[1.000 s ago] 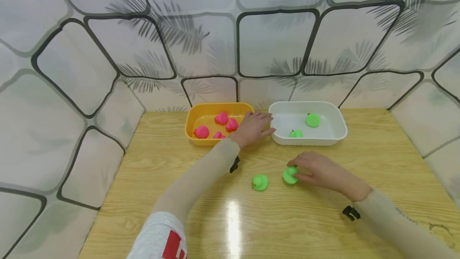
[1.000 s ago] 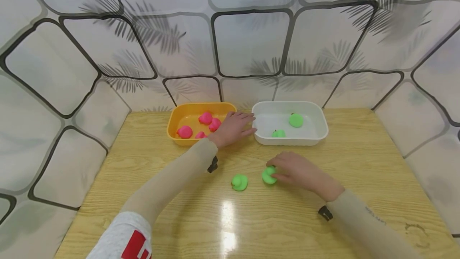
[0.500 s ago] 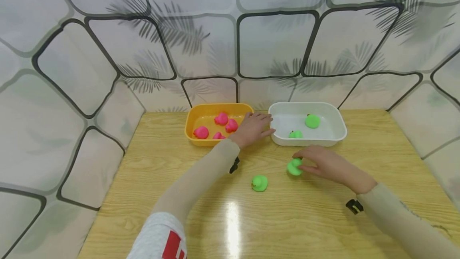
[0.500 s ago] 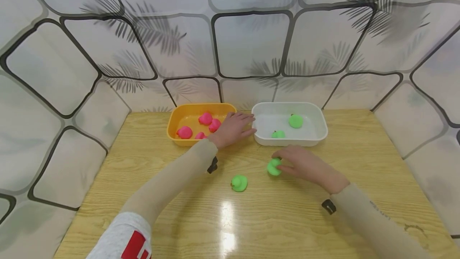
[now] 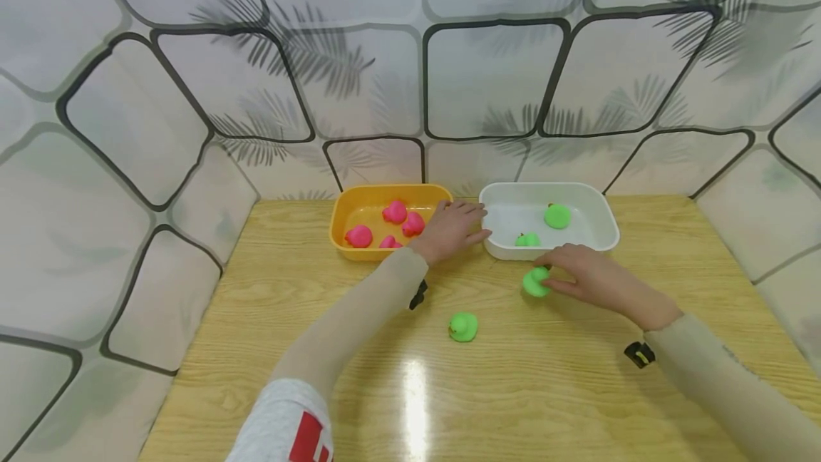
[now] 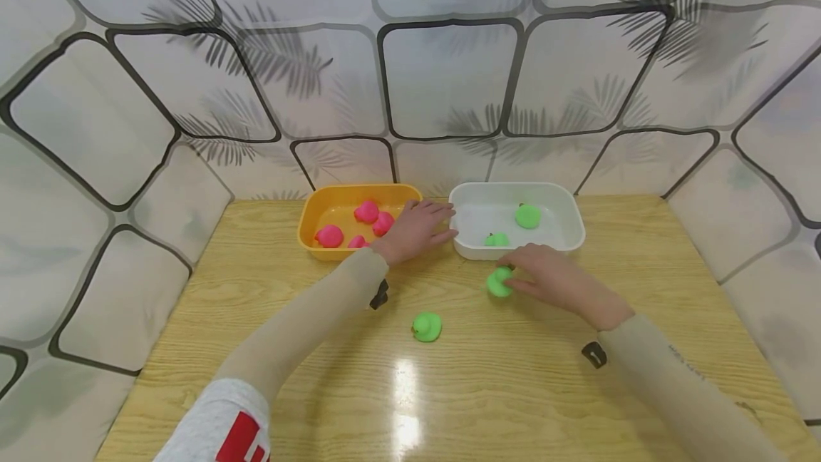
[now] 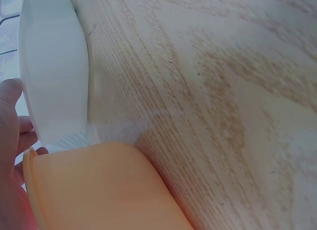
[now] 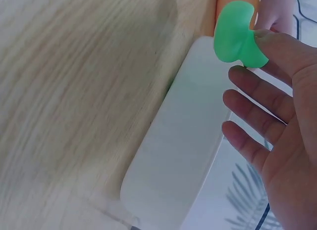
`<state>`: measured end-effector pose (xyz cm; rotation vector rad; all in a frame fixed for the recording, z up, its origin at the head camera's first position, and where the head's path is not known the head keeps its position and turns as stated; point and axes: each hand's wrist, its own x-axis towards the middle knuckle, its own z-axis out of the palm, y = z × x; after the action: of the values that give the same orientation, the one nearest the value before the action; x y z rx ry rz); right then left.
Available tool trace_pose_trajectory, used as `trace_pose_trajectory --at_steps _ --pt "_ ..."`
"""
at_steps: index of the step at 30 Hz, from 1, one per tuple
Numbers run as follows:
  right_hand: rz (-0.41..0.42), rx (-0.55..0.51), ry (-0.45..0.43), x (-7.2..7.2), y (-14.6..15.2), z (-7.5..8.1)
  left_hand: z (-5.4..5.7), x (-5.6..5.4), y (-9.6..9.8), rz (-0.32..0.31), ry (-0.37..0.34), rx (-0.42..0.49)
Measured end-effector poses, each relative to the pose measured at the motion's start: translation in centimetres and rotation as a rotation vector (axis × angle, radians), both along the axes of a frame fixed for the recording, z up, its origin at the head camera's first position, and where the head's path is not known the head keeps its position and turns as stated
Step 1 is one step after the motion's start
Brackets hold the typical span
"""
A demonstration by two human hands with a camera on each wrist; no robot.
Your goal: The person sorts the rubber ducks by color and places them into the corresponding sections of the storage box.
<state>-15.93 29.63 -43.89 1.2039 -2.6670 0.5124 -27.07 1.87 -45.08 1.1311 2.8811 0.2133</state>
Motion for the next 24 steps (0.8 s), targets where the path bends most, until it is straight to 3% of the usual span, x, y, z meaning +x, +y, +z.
trace_pose_trajectory --at_steps 6,15,24 --pt "-0.014 -0.025 0.051 -0.8 0.8 0.4 -0.2 -0.1 0.0 -0.008 0.016 0.002" --pt "-0.098 0.010 0.006 -2.0 1.7 1.6 -0.1 -0.1 0.0 -0.002 0.009 -0.001" --pt "-0.082 0.025 0.032 -2.6 1.9 1.9 -0.1 -0.1 0.0 -0.001 0.012 0.001"
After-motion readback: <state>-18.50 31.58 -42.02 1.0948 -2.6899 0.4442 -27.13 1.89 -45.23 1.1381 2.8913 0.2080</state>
